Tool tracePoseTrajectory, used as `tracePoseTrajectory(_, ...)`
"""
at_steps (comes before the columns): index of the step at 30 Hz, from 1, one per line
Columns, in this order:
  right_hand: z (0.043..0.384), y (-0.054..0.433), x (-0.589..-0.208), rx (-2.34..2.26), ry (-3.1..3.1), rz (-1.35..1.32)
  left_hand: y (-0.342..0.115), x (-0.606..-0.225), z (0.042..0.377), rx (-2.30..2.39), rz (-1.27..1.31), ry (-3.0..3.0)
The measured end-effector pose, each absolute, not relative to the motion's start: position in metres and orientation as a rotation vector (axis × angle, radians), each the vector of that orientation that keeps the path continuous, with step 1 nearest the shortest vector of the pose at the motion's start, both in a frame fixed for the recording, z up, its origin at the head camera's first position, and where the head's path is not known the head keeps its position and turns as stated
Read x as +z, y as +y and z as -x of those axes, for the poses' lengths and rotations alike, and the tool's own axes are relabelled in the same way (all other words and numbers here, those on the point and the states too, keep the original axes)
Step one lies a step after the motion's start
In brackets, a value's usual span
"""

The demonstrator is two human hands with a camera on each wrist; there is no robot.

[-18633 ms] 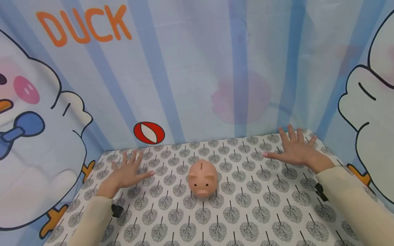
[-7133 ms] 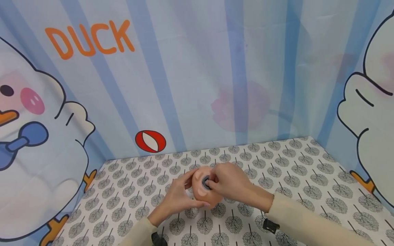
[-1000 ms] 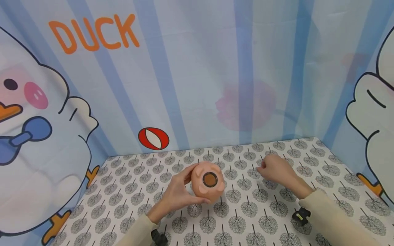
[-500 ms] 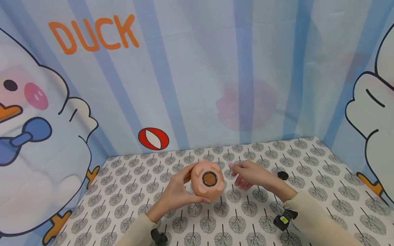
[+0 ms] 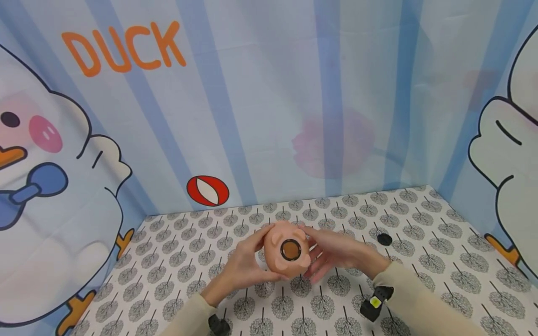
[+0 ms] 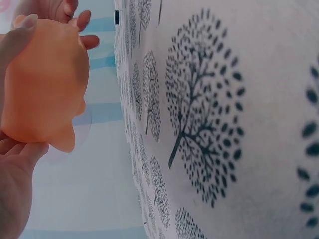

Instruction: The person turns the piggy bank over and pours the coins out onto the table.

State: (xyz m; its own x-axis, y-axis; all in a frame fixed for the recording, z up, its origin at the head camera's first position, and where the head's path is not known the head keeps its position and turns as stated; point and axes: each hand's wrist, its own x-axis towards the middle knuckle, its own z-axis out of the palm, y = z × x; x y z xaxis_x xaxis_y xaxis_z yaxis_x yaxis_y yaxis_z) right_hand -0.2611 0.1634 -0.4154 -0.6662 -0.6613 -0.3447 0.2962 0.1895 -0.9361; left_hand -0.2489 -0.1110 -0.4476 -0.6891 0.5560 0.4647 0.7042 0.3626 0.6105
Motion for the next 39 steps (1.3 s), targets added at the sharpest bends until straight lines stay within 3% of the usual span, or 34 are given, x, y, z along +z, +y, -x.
tracePoseTrajectory(18,0.262,0.151,-0.426,-1.730,1.578,0.259,-0.110,-0.451,0.245,-0.974,1.105,-2.472)
tracePoseTrajectory(26,0.260,0.152,-0.423,-1.754,1.763,0.302,-0.113,-0.445,0.241,-1.516,0.865,-2.729)
tracePoseTrajectory(39,0.257,0.151,-0.421,-1.783,1.810,0.365,-0.110,-0.448,0.249,-2.320,0.399,-2.633)
